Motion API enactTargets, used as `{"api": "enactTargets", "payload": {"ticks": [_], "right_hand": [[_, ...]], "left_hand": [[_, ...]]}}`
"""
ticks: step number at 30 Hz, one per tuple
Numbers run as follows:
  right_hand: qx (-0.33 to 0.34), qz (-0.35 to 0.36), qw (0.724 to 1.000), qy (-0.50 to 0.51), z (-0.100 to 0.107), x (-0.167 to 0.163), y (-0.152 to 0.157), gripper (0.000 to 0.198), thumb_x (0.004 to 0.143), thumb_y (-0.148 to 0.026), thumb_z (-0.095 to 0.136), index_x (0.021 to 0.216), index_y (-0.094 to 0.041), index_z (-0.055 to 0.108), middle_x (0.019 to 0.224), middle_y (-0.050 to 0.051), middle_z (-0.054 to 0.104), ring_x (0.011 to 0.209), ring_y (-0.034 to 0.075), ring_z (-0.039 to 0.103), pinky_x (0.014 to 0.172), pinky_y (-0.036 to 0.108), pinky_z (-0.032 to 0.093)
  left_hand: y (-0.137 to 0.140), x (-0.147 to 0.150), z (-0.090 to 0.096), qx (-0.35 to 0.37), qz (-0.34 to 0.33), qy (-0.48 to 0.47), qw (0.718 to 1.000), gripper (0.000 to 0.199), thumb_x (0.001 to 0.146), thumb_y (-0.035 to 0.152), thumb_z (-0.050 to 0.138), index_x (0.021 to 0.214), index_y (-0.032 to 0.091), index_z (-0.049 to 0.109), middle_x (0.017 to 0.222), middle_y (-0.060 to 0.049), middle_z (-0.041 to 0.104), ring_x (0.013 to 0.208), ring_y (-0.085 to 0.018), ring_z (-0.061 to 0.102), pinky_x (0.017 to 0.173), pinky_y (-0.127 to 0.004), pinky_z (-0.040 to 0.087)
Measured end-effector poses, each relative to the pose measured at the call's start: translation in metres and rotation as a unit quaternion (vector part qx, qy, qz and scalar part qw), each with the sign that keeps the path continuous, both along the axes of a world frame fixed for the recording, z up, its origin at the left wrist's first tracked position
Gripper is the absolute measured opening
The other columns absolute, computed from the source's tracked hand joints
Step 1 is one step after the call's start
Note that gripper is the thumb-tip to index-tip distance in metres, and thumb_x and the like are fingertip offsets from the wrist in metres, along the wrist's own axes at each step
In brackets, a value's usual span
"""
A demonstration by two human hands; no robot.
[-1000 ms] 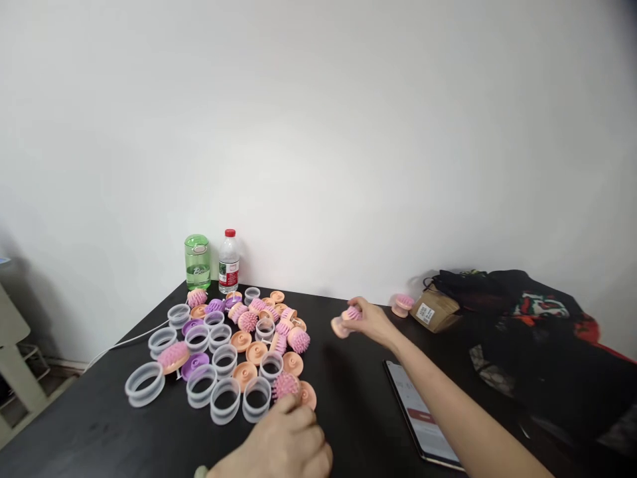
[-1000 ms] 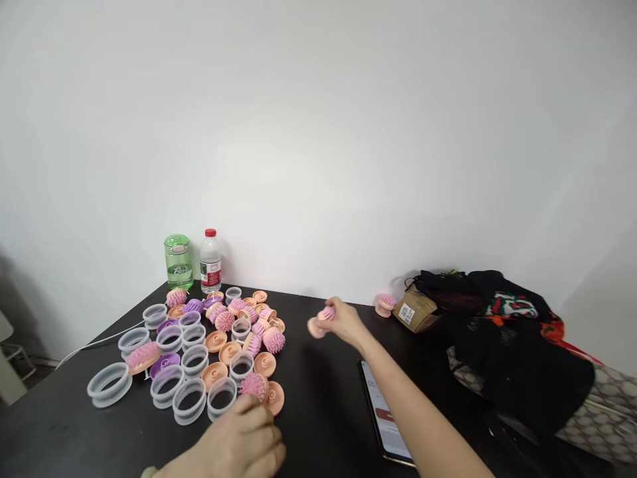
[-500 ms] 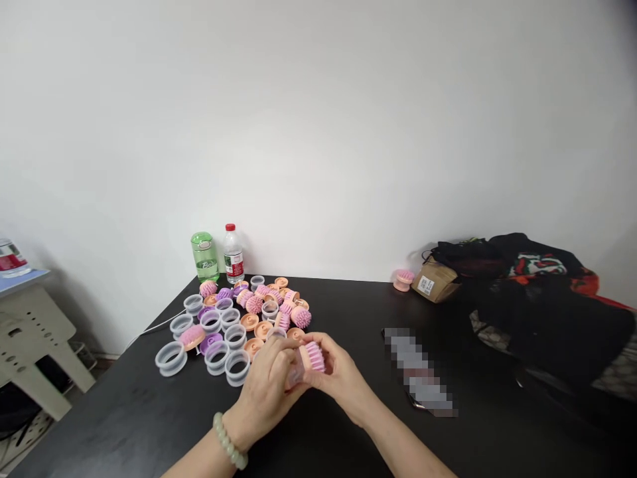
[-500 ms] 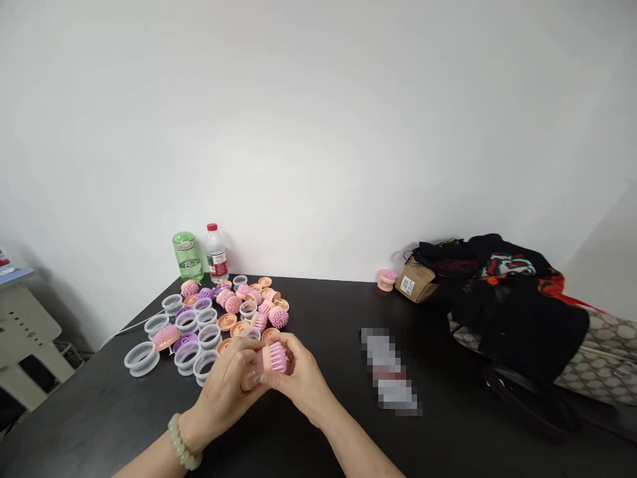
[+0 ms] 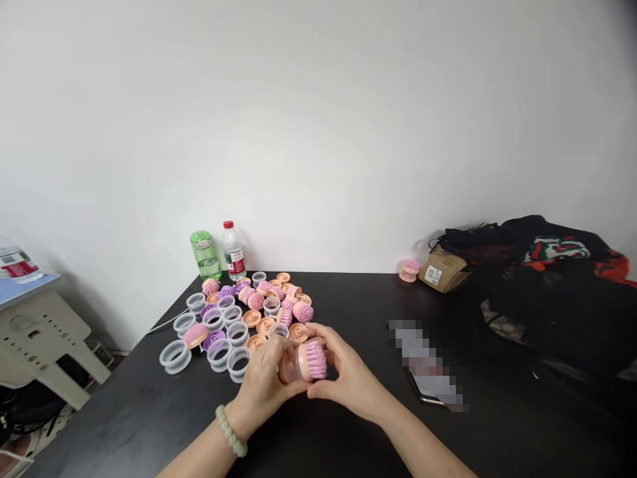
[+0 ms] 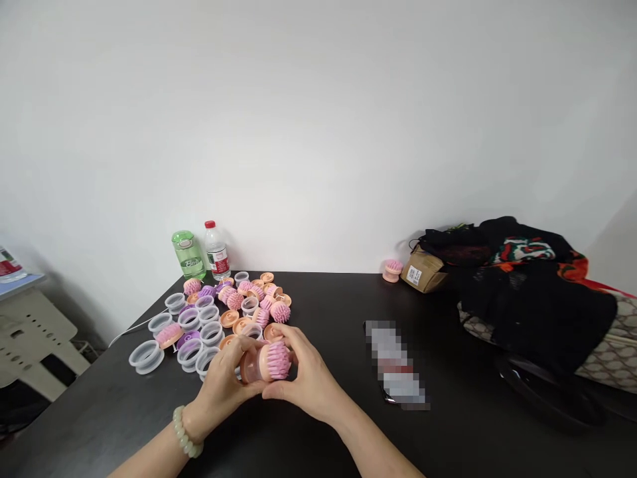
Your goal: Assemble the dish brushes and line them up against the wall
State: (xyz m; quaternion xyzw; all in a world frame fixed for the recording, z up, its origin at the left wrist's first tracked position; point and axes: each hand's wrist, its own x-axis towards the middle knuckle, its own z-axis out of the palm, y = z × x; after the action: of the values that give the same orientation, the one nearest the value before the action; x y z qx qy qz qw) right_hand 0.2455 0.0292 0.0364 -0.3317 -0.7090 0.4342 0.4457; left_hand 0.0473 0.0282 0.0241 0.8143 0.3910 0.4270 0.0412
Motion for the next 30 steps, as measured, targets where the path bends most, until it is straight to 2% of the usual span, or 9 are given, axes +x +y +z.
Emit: {"api": "enactTargets", "payload": {"ticks": [3,5,8,10,15,18,20,25,30], "right_hand": [[-0.021,-0.022,0.999,-0.035,-0.0011,-0.0003,0.0008,0.048,0.069,-0.037,0.083,0.110,-0.022,0.065,0.101,0.005,0.067,0.093,0.025,0.064,0.080,0.036,0.053],[-0.004,-0.020,0.998,-0.053,0.0011,-0.0007,-0.0004,0.034,0.072,-0.031,0.080,0.103,-0.021,0.067,0.097,0.004,0.067,0.091,0.024,0.064,0.081,0.036,0.053],[-0.002,0.018,1.000,-0.019,0.0042,-0.0012,-0.0028,0.055,0.071,-0.020,0.078,0.123,-0.026,0.059,0.126,0.006,0.061,0.118,0.026,0.058,0.100,0.039,0.047],[-0.020,0.026,0.999,-0.010,0.0037,-0.0020,-0.0031,0.068,0.068,-0.021,0.081,0.130,-0.026,0.054,0.135,0.007,0.057,0.126,0.028,0.054,0.105,0.042,0.044],[-0.020,-0.030,0.996,-0.077,0.0004,-0.0041,-0.0023,0.044,0.069,-0.019,0.079,0.110,-0.024,0.063,0.109,0.003,0.068,0.102,0.026,0.065,0.091,0.039,0.051],[-0.015,-0.016,0.998,-0.063,0.0007,-0.0041,-0.0032,0.057,0.065,-0.011,0.077,0.117,-0.026,0.059,0.118,0.003,0.065,0.109,0.025,0.062,0.095,0.037,0.049],[-0.019,-0.018,0.998,-0.061,-0.0001,-0.0042,-0.0031,0.062,0.064,-0.014,0.080,0.121,-0.025,0.057,0.121,0.004,0.065,0.111,0.026,0.062,0.096,0.038,0.048],[0.008,-0.056,0.993,-0.107,-0.0018,-0.0047,-0.0012,0.041,0.068,-0.028,0.083,0.105,-0.024,0.065,0.103,0.003,0.070,0.096,0.026,0.065,0.087,0.038,0.051],[0.056,-0.055,0.989,-0.129,0.0026,-0.0050,-0.0046,0.048,0.065,-0.021,0.086,0.108,-0.028,0.067,0.104,0.001,0.067,0.096,0.025,0.065,0.086,0.036,0.051]], "left_hand": [[-0.0007,-0.0009,-0.0013,0.011,-0.001,-0.003,1.000,0.044,0.078,0.051,0.076,0.102,0.021,0.055,0.086,-0.002,0.067,0.072,-0.019,0.066,0.062,-0.030,0.053],[-0.0008,-0.0013,-0.0012,0.032,-0.005,-0.001,0.999,0.043,0.080,0.049,0.075,0.105,0.022,0.054,0.086,-0.002,0.067,0.073,-0.020,0.066,0.063,-0.031,0.054],[-0.0003,-0.0013,-0.0009,0.053,-0.007,0.001,0.999,0.042,0.080,0.047,0.075,0.107,0.022,0.053,0.085,-0.002,0.066,0.072,-0.020,0.065,0.062,-0.031,0.054],[0.0001,-0.0012,-0.0015,0.068,-0.014,0.003,0.998,0.041,0.082,0.046,0.074,0.107,0.023,0.052,0.087,-0.003,0.067,0.074,-0.021,0.066,0.063,-0.033,0.055],[0.0005,-0.0013,-0.0039,0.095,-0.026,0.019,0.995,0.034,0.085,0.042,0.071,0.104,0.022,0.051,0.089,-0.006,0.068,0.078,-0.023,0.067,0.066,-0.035,0.056],[0.0003,-0.0015,-0.0040,0.091,-0.021,0.025,0.995,0.032,0.087,0.038,0.070,0.107,0.022,0.050,0.092,-0.006,0.068,0.080,-0.023,0.067,0.068,-0.037,0.057],[0.0001,-0.0014,-0.0040,0.097,-0.024,0.034,0.994,0.032,0.088,0.037,0.068,0.110,0.022,0.050,0.093,-0.007,0.069,0.082,-0.024,0.067,0.071,-0.038,0.058],[-0.0009,-0.0018,-0.0037,0.090,-0.025,0.046,0.995,0.038,0.088,0.045,0.067,0.112,0.021,0.051,0.088,-0.005,0.066,0.077,-0.022,0.067,0.070,-0.037,0.057],[-0.0015,-0.0034,0.0042,0.021,-0.027,0.036,0.999,0.047,0.076,0.056,0.076,0.098,0.023,0.052,0.085,-0.002,0.065,0.072,-0.020,0.064,0.061,-0.030,0.052]]}}
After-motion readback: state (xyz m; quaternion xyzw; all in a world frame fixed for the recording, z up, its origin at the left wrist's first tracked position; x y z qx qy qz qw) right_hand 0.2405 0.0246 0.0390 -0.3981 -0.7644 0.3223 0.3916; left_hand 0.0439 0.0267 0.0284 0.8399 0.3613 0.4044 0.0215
